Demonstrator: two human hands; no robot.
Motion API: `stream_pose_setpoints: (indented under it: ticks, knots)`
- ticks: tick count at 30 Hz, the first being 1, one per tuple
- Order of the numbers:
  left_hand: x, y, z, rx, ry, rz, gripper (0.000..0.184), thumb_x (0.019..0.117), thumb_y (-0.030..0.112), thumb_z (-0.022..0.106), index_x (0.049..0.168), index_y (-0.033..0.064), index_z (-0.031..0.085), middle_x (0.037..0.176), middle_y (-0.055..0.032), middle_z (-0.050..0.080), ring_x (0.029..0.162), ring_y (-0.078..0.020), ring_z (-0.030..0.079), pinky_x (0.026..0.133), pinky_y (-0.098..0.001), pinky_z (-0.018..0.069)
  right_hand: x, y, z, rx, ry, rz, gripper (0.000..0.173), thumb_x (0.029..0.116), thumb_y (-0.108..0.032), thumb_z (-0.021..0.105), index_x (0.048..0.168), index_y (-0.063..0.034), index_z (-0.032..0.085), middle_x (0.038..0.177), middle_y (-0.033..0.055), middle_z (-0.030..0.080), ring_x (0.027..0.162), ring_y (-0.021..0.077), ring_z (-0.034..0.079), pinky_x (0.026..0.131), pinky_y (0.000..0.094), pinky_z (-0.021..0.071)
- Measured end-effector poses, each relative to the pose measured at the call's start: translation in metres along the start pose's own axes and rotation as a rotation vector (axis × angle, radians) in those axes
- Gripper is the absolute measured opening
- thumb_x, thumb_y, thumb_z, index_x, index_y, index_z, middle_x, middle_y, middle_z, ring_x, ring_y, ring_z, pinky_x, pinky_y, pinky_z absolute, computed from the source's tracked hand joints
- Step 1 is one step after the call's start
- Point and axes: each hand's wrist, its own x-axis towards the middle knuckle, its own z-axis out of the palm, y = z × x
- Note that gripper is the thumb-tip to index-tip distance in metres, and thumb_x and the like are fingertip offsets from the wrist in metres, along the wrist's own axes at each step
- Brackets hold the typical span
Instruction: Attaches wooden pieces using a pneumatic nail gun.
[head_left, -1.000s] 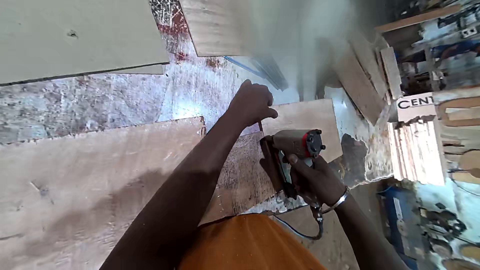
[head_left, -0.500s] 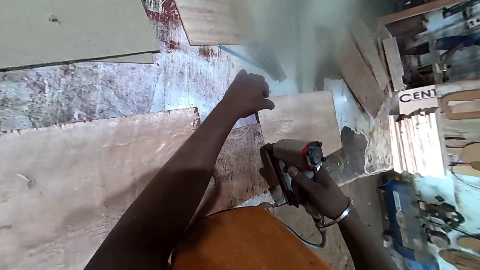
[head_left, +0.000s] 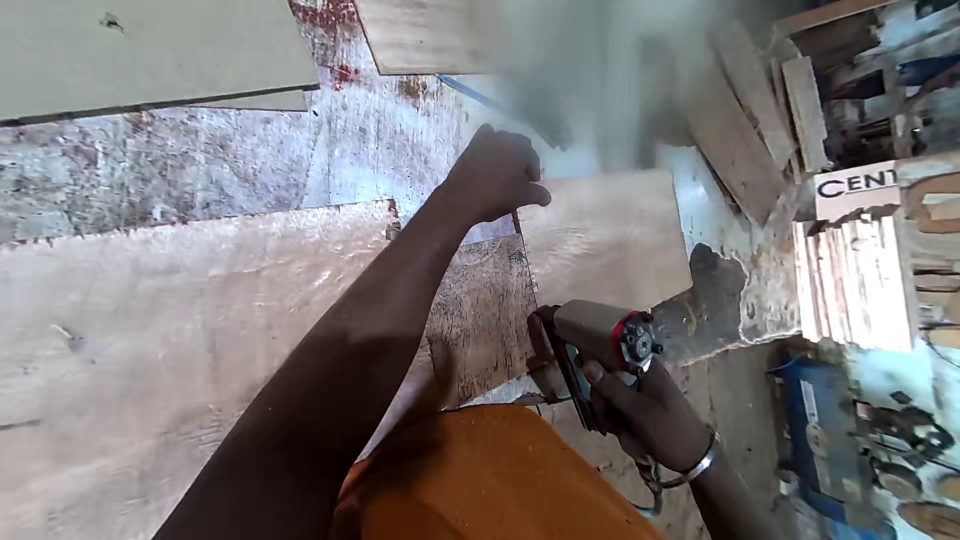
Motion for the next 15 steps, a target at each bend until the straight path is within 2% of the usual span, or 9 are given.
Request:
stream_pose_setpoints:
  ticks: [3,8,11,15]
  knots:
    - [-0.001,0.0,0.0,0.011,-0.003,0.014,0.039,0.0868,0.055,0.074,0.096,0.0182,0.079,0.095,-0.0026,0.07,0.095,-0.0213,0.065,0.1,-0.0513,0.0448,-0.007,0.008,0.001,0.003,0.005,0.013,0.052,0.0917,-0.06,0.065,0.107,-0.0106,0.069,0.062,0.0011,0.061,0.049,0.0134,0.058,0.048,0.031,0.0535]
    - [0.0,0.0,0.001,0.006,0.013,0.004,0.039,0.0861,0.055,0.075,0.097,0.0178,0.079,0.095,-0.0022,0.07,0.093,-0.0203,0.066,0.096,-0.0498,0.0472,-0.018,0.017,0.004,0.018,0.014,0.053,0.053,0.0907,-0.06,0.067,0.11,-0.0109,0.067,0.065,0.0029,0.064,0.051,0.0157,0.061,0.049,0.0331,0.0552]
    - [0.0,-0.001,0.001,-0.006,0.019,0.008,0.037,0.0849,0.053,0.076,0.095,0.0173,0.08,0.097,-0.0035,0.071,0.093,-0.0218,0.066,0.095,-0.0524,0.049,-0.024,0.023,0.004,0.029,0.006,0.045,0.052,0.0918,-0.058,0.067,0.111,-0.0106,0.067,0.066,0.0037,0.064,0.05,0.0163,0.06,0.047,0.0336,0.0547]
    - [0.001,0.001,-0.001,-0.013,0.013,-0.005,0.036,0.0844,0.052,0.078,0.094,0.0172,0.08,0.097,-0.0031,0.071,0.092,-0.0212,0.066,0.094,-0.0516,0.0492,-0.033,0.034,0.006,0.037,0.022,0.032,0.05,0.0914,-0.06,0.067,0.104,-0.0115,0.068,0.065,0.003,0.065,0.05,0.0167,0.062,0.048,0.0345,0.0557]
